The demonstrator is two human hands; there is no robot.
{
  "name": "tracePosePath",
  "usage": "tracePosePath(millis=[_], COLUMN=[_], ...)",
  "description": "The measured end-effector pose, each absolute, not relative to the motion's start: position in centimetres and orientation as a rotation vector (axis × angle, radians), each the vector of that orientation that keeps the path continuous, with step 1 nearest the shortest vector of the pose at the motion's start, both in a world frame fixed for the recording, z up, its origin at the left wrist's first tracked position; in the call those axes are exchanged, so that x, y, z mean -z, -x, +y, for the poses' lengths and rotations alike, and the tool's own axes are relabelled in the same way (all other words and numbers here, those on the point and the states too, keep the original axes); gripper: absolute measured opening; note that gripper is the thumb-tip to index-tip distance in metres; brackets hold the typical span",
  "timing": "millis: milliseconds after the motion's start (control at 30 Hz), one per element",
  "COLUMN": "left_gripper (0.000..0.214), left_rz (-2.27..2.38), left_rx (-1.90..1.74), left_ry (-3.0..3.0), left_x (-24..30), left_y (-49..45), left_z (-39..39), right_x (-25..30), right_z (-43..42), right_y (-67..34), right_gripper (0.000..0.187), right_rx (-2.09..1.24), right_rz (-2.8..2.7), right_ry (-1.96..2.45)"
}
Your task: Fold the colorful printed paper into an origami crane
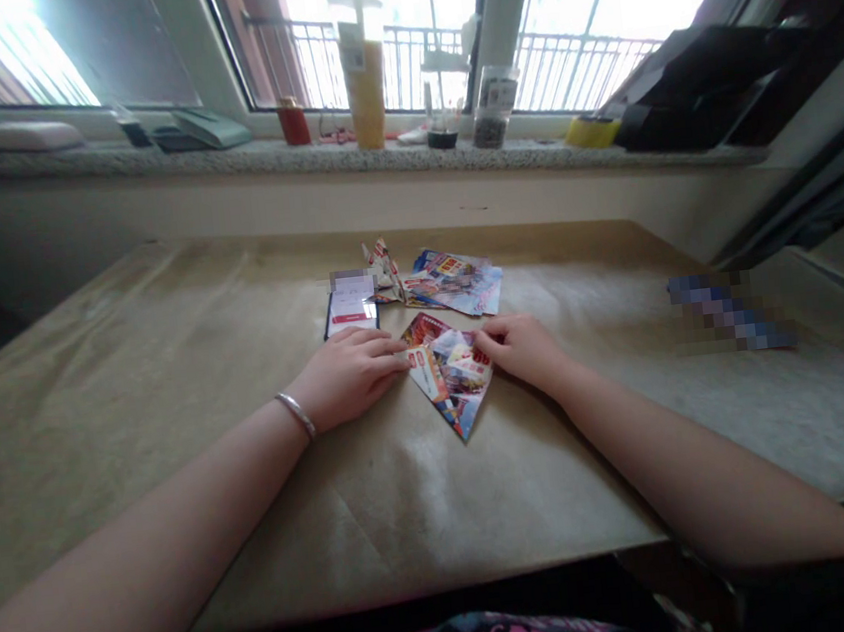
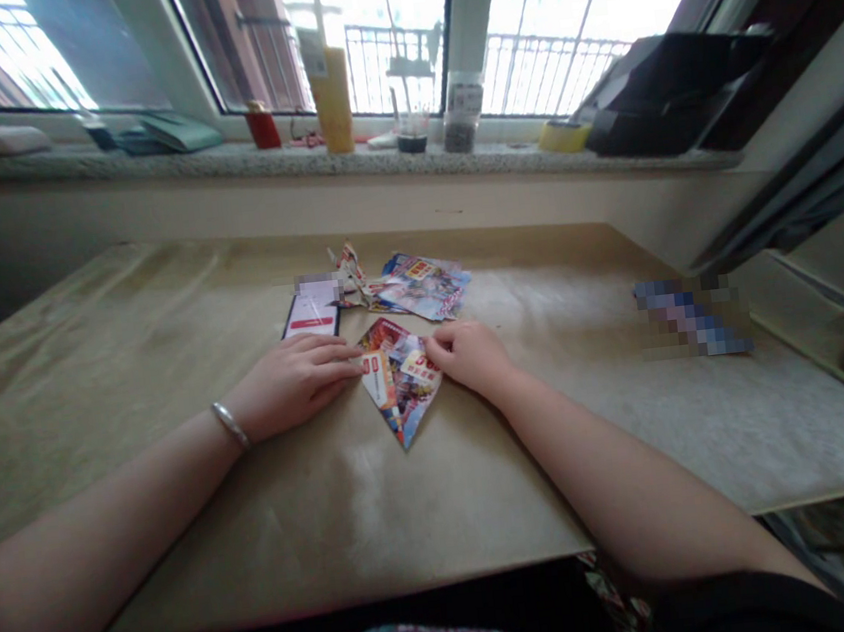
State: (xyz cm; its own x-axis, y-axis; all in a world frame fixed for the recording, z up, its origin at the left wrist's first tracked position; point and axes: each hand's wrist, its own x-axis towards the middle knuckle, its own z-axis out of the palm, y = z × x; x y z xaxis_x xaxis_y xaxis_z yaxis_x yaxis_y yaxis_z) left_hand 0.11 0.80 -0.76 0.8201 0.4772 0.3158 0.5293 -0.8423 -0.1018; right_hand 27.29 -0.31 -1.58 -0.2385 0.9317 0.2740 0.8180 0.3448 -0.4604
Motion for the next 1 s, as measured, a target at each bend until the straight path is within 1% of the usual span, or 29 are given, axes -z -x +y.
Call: tracePosePath(millis=[200, 333, 500, 667, 767, 833, 1000], left_gripper=[0.036, 0.032, 0.033, 0.030, 0.029, 0.028, 0.029], left_rz=[-0.883, -0.803, -0.708, -0.801, -0.855, -0.889, -0.913], left_rx=[0.410, 0.470, 0.410, 0.417, 0.431, 0.449, 0.417], left_ry=[2.756, 2.777, 2.828, 2.818, 2.814, 2.811, 2.791], left_x=[0.9, 0.5, 0.1, 0.4, 0.4, 0.4, 0.3], left_y=[0.1, -0.2, -0.7, -0.5, -0.4, -0.4, -0.6], left_z=[0.8, 0.4, -0.2, 0.0, 0.1, 0.1, 0.0], right_x=[1.9, 1.6, 1.5, 2.0, 2.2, 2.3, 2.4], right_z=[0.1, -0.1, -0.3, -0.2, -0.2, -0.1, 0.0], right_y=[-27.6, -27.1, -26.7, -26.9, -27.0, -27.1, -27.4], right_gripper=[0.033, 0.030, 0.033, 0.042, 0.045, 0.041, 0.021], right_rx=[-0.645, -0.701, -0.671, -0.567, -0.440, -0.346, -0.205], right_rz=[-1.981, -1.910, -1.888, -2.039, -2.140, -2.195, -2.305], right_ry=[1.527, 1.529, 1.533, 1.514, 1.452, 1.395, 1.315])
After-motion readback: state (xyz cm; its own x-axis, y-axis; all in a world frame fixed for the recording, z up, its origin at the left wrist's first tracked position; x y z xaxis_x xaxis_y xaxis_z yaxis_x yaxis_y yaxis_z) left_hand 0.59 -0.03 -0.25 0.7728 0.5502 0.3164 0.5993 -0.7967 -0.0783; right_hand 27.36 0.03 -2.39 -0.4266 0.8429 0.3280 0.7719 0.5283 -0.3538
